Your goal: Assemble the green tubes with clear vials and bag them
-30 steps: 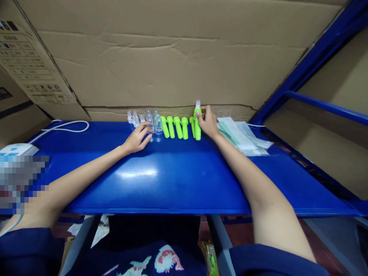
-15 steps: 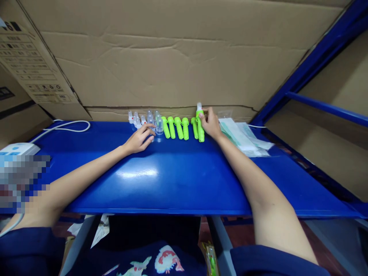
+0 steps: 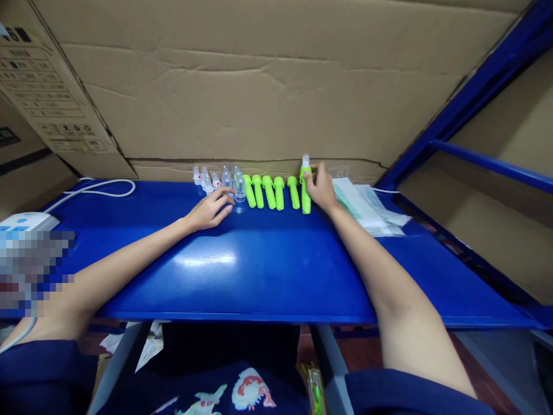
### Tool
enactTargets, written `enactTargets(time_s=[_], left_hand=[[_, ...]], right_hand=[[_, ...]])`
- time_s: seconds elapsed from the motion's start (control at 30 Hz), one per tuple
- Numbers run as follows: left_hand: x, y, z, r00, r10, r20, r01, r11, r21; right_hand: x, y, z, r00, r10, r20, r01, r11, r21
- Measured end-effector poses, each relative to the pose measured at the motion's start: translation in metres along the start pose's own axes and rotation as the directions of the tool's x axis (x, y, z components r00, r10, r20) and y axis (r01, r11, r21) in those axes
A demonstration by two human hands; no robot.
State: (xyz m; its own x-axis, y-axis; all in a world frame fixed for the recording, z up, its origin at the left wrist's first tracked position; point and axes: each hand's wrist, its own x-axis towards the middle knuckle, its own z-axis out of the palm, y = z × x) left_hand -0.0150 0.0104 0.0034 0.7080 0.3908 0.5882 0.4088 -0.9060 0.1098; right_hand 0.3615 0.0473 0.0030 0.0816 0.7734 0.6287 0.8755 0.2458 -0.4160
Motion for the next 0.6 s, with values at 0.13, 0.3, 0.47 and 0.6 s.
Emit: enactTargets(time_s=[0.13, 0.3, 0.47, 0.6], left_hand=[[0.000, 0.001, -0.001, 1.000, -0.007, 0.008, 0.007, 1.000, -0.002], [0.000, 0.001, -0.001, 1.000, -0.002, 0.009, 0.002, 1.000, 0.005], [0.000, 0.000, 0.000, 1.000, 0.009, 0.010, -0.009, 1.000, 0.024], [0.000, 0.000, 0.000, 1.000, 0.017, 0.011, -0.018, 0.999, 0.035]], right_hand=[[-0.001, -0.004, -0.004, 0.999, 0.023, 0.046, -0.021, 0.998, -0.053], [-0.002, -0.004, -0.005, 0.994, 0.039, 0.098, -0.029, 0.994, -0.104], [-0.004, 0.003, -0.007, 0.987, 0.072, 0.146, -0.051, 0.989, -0.142], [-0.005, 0.005, -0.006, 0.976, 0.136, 0.172, -0.102, 0.976, -0.192]])
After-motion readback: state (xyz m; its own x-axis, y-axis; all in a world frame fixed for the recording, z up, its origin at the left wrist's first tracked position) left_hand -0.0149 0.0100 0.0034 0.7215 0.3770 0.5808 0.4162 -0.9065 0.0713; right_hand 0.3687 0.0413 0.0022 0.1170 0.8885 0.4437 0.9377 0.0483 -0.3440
